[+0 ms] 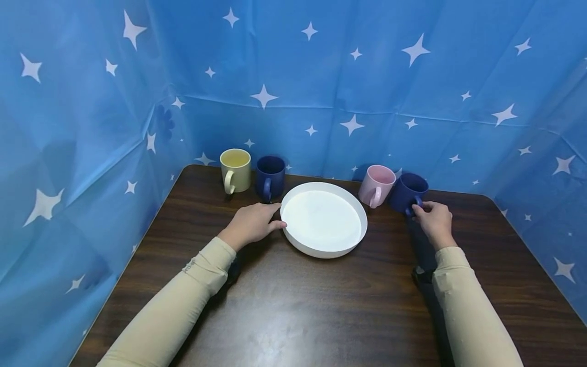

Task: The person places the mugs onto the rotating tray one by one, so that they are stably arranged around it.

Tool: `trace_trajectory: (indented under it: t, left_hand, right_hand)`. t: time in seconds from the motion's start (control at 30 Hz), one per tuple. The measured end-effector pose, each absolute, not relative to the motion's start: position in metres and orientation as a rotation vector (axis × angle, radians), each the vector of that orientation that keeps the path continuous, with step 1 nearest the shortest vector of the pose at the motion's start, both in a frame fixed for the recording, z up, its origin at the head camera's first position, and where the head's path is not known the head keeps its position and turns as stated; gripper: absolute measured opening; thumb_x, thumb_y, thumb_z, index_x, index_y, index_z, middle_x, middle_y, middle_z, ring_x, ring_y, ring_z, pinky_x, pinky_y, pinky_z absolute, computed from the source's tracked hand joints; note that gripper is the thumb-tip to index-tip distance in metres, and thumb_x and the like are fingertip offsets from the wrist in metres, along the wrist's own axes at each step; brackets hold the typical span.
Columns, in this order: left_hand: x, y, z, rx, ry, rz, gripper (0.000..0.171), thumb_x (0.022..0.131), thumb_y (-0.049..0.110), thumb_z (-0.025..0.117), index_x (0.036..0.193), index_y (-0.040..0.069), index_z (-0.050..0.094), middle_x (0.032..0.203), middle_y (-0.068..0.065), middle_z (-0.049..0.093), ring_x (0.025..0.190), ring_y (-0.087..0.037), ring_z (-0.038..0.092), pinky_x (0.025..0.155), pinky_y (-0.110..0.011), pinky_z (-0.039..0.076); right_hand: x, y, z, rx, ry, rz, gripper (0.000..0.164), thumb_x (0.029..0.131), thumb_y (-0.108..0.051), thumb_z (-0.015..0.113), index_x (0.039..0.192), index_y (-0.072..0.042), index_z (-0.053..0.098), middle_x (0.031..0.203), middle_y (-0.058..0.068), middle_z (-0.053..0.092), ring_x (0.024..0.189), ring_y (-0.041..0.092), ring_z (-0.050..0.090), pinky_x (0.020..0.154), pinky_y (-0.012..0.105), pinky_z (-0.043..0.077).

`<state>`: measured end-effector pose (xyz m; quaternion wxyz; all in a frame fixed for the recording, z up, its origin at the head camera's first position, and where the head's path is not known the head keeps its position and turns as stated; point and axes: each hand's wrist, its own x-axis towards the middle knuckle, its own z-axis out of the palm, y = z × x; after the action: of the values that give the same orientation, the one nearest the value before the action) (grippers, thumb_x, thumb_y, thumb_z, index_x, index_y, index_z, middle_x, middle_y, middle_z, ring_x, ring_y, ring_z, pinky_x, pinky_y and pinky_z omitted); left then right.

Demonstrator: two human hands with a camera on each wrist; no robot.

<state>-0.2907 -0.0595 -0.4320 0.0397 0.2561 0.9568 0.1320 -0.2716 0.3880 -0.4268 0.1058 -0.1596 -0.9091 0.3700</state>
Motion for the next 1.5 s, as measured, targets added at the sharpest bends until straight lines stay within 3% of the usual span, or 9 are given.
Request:
trace_trajectory:
  t: [0.33,0.63,0.83,1.1,1.33,1.5]
  left_hand:
    - [-0.288,-0.060,-0.433,0.825,2.934,0.388,0.064,0.101,0.048,0.060,0.148,0.005,0.051,0.137,-0.016,0.063,0.121,-0.032,0.064,0.094,-0.052,0.053]
    - [-0.290,-0.058,-0.432,0.869,2.908,0.404,0.065,0.100,0.047,0.061,0.149,0.005,0.050,0.139,-0.017,0.061,0.123,-0.032,0.062,0.096,-0.050,0.052]
    - [-0.291,-0.060,-0.431,0.900,2.886,0.473,0.064,0.098,0.043,0.066,0.147,0.004,0.052,0.138,-0.015,0.062,0.122,-0.030,0.063,0.098,-0.050,0.052]
    - [-0.294,-0.061,-0.430,0.897,2.852,0.495,0.061,0.098,0.042,0.066,0.145,0.005,0.055,0.139,-0.014,0.062,0.124,-0.029,0.061,0.101,-0.049,0.050]
    - [-0.296,-0.063,-0.432,0.889,2.828,0.554,0.062,0.098,0.041,0.068,0.146,0.004,0.054,0.140,-0.014,0.061,0.126,-0.029,0.061,0.103,-0.048,0.049]
    - [-0.298,-0.063,-0.431,0.863,2.798,0.585,0.063,0.098,0.040,0.068,0.147,0.004,0.052,0.143,-0.015,0.058,0.128,-0.029,0.059,0.105,-0.048,0.047]
  right_hand:
    - [-0.273,0.385,-0.428,-0.502,-2.673,1.073,0.041,0.104,-0.021,0.058,0.131,0.011,0.062,0.114,0.032,0.068,0.100,0.037,0.073,0.089,0.042,0.056]
    - [-0.270,0.385,-0.428,-0.586,-2.628,1.112,0.041,0.104,-0.021,0.058,0.132,0.009,0.062,0.118,0.030,0.068,0.096,0.030,0.075,0.077,0.027,0.058]
    - [-0.270,0.387,-0.427,-0.568,-2.594,1.113,0.039,0.103,-0.019,0.059,0.129,0.010,0.064,0.116,0.031,0.068,0.082,0.019,0.075,0.060,0.009,0.046]
    - [-0.263,0.388,-0.413,-0.553,-2.614,1.052,0.040,0.105,-0.021,0.056,0.130,0.009,0.063,0.112,0.030,0.070,0.094,0.032,0.074,0.059,0.015,0.044]
    - [-0.256,0.388,-0.390,-0.527,-2.608,1.047,0.042,0.105,-0.022,0.056,0.133,0.009,0.061,0.112,0.031,0.070,0.094,0.035,0.074,0.056,0.013,0.046]
    - [-0.251,0.392,-0.378,-0.517,-2.604,1.023,0.043,0.105,-0.023,0.056,0.133,0.008,0.062,0.111,0.030,0.070,0.088,0.028,0.076,0.056,0.014,0.046]
